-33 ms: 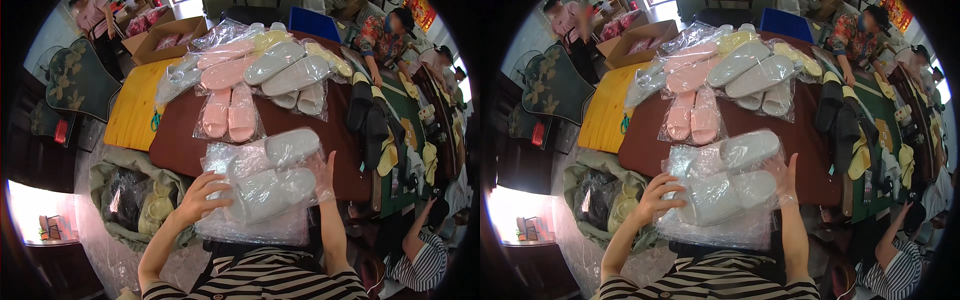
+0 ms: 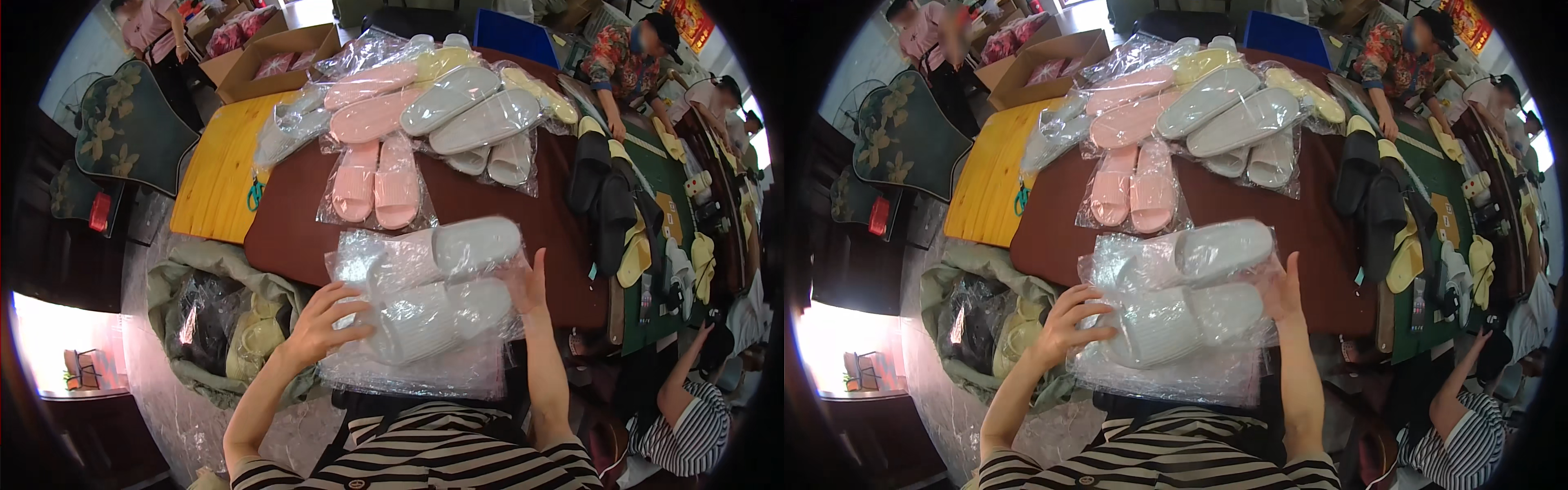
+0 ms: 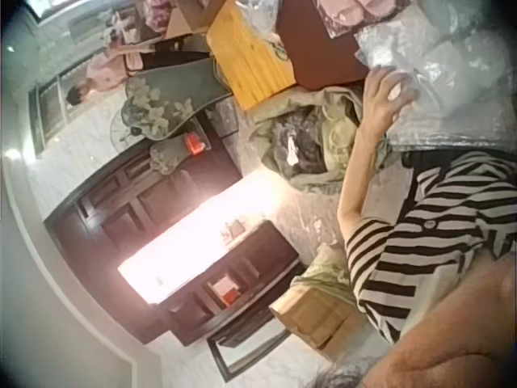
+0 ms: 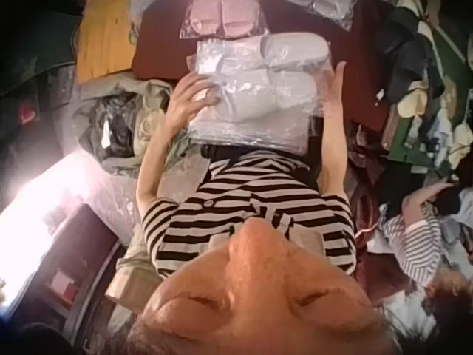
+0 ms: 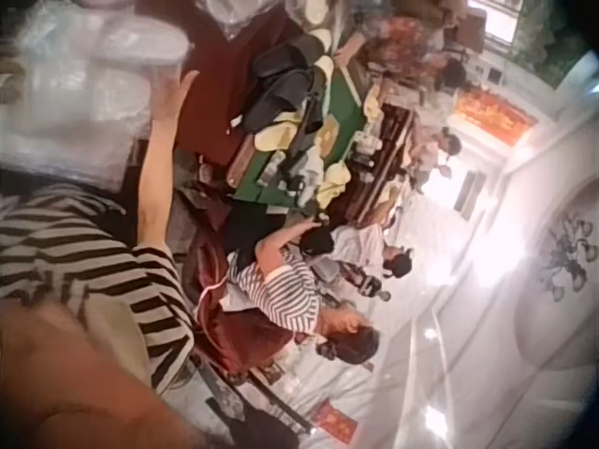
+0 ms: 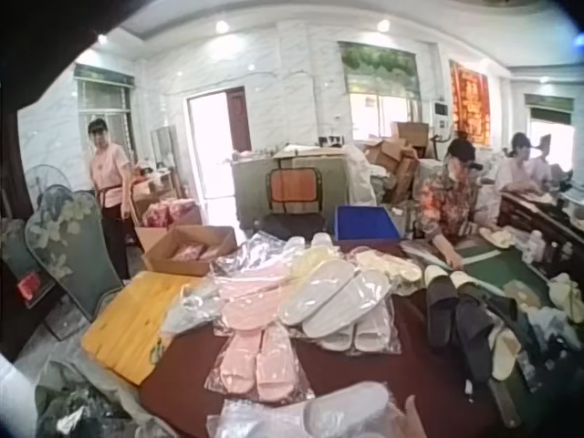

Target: The person packs slippers into clear plastic bags by hand and flattens and organizes stacks of packaging bags on a table.

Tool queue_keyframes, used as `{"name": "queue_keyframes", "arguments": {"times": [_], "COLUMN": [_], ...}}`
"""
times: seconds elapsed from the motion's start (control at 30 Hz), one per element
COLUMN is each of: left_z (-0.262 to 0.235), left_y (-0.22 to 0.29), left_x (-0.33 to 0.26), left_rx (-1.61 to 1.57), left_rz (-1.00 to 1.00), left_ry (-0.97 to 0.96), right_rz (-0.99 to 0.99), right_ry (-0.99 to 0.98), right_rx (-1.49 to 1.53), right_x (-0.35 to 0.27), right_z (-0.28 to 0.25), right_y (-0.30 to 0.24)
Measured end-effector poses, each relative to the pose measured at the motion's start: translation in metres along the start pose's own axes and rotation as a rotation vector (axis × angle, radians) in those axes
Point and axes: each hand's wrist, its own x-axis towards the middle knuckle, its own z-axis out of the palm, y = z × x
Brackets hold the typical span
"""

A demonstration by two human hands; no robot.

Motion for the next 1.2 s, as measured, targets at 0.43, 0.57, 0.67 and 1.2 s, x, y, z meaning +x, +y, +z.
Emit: {"name": "queue_keyframes", "arguments": {"times": [0.43, 0.57, 0.67, 1.2], "left_z": [0.028, 0.068, 0.079, 0.080], "left_y": [-0.015, -0.056, -0.071, -0.033], "left_x": [-0.093, -0.090, -0.080, -0.046], "left_rx": [-0.078, -0.103, -0.196, 0.399], "left_rz": [-0.884, -1.055, -1.102, -0.902], "left_ry": [-0.029, 0.187, 0.233, -0.037], "right_rz": [-0.063, -0.033, -0.078, -0.202], "right_ry": [0.407, 0.432, 0.403, 0.579], "right_rx": [-1.017, -1.116, -1.017, -1.125], "right_x": [-0.018, -0.014, -0.019, -0.061], "right_z": [-0.008, -0.026, -0.007, -0.035], "right_y": [0.040, 0.041, 0.041, 0.055]}}
